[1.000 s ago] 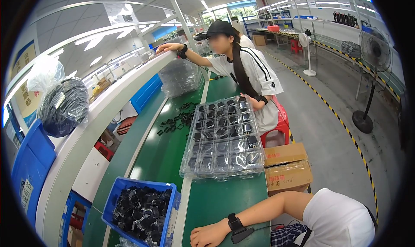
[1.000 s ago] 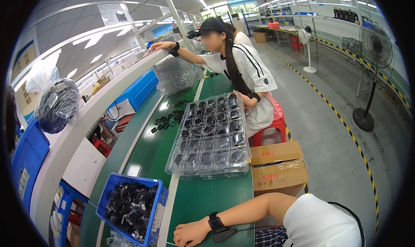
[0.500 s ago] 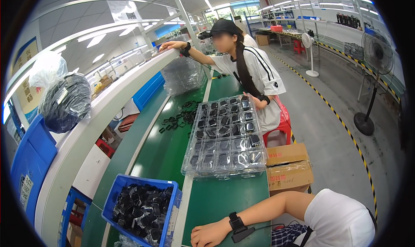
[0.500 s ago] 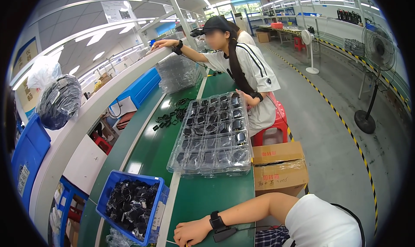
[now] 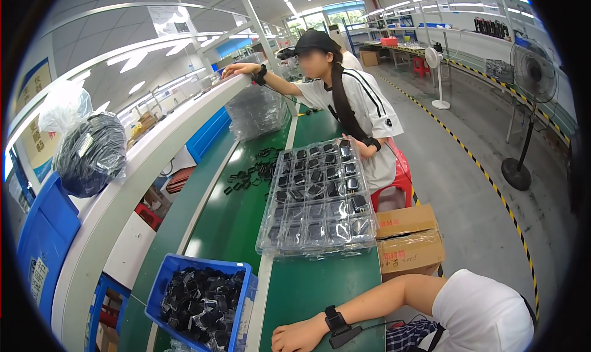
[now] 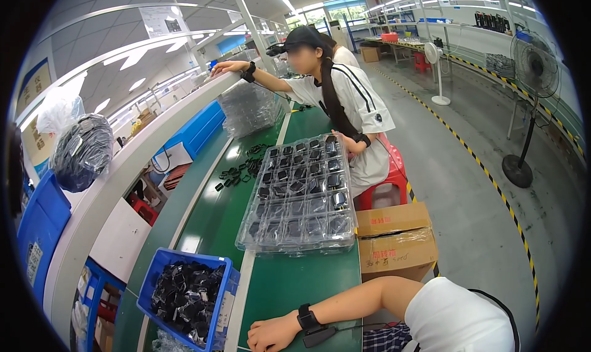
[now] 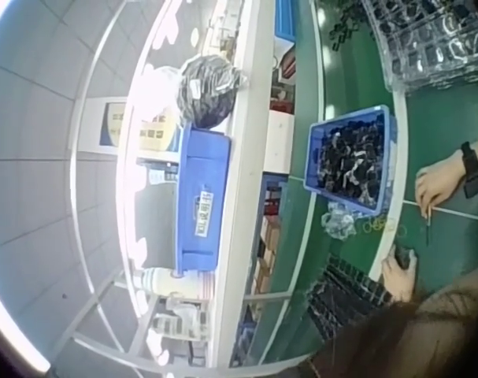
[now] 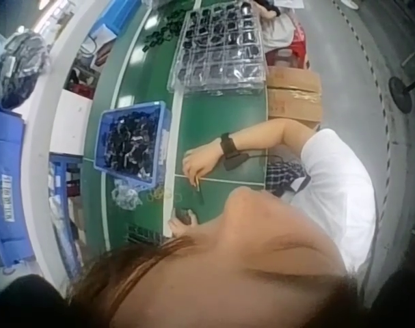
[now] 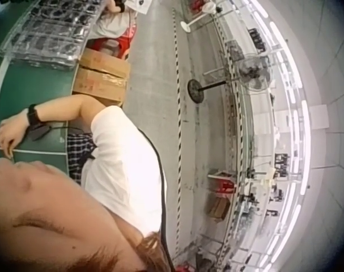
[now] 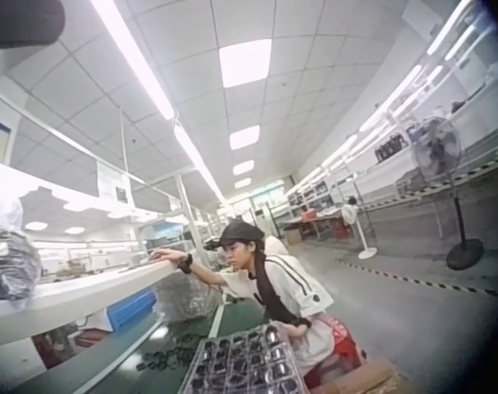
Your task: The person cuts a strip of small black components using a utility knife and places the individual pieces into the compartments of a clear plastic tray. After filling the tray, the person reaches for a blue bin on the shelf to retrieve more components.
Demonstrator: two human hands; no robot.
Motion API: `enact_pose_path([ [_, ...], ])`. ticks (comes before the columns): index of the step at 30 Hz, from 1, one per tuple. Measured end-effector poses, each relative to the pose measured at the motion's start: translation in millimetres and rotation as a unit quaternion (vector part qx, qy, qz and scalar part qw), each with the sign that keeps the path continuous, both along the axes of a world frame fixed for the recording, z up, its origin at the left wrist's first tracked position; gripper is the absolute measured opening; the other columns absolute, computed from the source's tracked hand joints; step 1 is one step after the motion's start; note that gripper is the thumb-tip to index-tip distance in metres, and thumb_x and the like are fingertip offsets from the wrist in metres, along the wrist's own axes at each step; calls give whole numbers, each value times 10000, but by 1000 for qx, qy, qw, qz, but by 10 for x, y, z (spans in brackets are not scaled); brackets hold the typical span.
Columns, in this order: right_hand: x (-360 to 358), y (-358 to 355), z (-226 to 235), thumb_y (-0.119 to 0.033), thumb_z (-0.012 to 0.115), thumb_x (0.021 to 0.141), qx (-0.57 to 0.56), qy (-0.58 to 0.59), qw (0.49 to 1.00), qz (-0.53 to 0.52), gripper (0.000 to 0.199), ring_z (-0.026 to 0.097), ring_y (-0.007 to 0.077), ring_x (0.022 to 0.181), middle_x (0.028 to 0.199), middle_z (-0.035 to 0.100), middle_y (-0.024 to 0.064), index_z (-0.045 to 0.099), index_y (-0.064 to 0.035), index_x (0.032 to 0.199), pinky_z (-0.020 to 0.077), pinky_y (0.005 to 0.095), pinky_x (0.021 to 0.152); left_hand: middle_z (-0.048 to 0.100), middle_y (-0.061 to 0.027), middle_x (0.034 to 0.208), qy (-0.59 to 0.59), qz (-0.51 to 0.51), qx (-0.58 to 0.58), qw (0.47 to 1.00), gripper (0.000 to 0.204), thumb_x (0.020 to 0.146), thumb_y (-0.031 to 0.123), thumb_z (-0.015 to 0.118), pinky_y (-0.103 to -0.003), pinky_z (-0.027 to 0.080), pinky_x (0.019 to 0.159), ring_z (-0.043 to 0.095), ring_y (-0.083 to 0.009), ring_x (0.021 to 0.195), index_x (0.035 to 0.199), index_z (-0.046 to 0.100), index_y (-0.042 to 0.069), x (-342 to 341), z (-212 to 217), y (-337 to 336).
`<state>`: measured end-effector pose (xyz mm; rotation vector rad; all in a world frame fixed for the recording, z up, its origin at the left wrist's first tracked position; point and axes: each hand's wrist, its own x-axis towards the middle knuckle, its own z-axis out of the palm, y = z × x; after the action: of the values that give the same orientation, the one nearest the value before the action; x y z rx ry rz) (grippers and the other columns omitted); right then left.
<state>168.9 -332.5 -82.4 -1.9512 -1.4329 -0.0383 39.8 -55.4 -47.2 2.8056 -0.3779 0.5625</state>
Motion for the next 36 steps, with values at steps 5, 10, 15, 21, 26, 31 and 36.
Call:
enact_pose_path([
  [5, -4, 18, 19, -238, 608, 910, 8, -2, 1000, 4, 211, 549, 237, 1054, 1081, 630, 1, 717, -219, 1090, 370, 457, 925, 542, -168, 911, -95, -96, 150, 979, 402, 803, 263, 751, -455, 470, 695, 566, -362, 807, 1103, 610, 35, 146, -188, 259],
  [10, 19, 32, -15, -235, 610, 908, 19, 4, 1000, 11, 205, 552, 237, 1043, 1072, 631, 4, 720, -217, 1080, 372, 458, 924, 549, -156, 897, -33, -83, -39, 995, 366, 796, 224, 762, -434, 464, 662, 560, -338, 778, 1038, 605, -2, 58, -94, 136],
  [15, 11, 22, -81, -240, 614, 912, 17, -12, 1000, -2, 195, 555, 239, 1034, 1064, 633, 7, 723, -218, 1073, 373, 462, 923, 565, -163, 908, -16, -38, -31, 999, 339, 783, 207, 778, -440, 471, 690, 556, -344, 778, 992, 611, -1, 51, -37, 58],
  [21, 1, 27, -51, -253, 620, 919, 6, -26, 1000, -6, 187, 558, 243, 1021, 1056, 634, 9, 723, -211, 1069, 377, 463, 919, 603, -221, 964, -32, -77, -11, 996, 353, 778, 227, 794, -489, 491, 773, 593, -392, 868, 1016, 634, 22, 89, -184, 174],
  [26, -4, -12, 43, -258, 625, 918, 5, -23, 1000, -7, 186, 559, 245, 1014, 1053, 636, 12, 724, -213, 1069, 378, 462, 908, 625, -235, 997, 20, -26, -57, 998, 357, 792, 223, 783, -496, 495, 795, 602, -406, 914, 1039, 633, 14, 40, -61, 55],
  [31, -8, 65, 16, -258, 616, 920, 11, -6, 1000, 13, 187, 551, 247, 1032, 1064, 628, 12, 721, -227, 1073, 377, 466, 902, 632, -221, 995, 58, -7, -81, 995, 332, 806, 219, 771, -495, 494, 807, 604, -406, 920, 1043, 642, 26, -24, -77, 136],
  [36, -45, 11, -39, -162, 619, 909, -14, 1, 1000, 12, 232, 518, 211, 1094, 1093, 595, -3, 685, -184, 1130, 325, 437, 1024, 642, -182, 980, 50, 20, -111, 992, 321, 783, 205, 787, -465, 500, 815, 610, -385, 915, 1030, 653, 50, -35, 81, -109],
])
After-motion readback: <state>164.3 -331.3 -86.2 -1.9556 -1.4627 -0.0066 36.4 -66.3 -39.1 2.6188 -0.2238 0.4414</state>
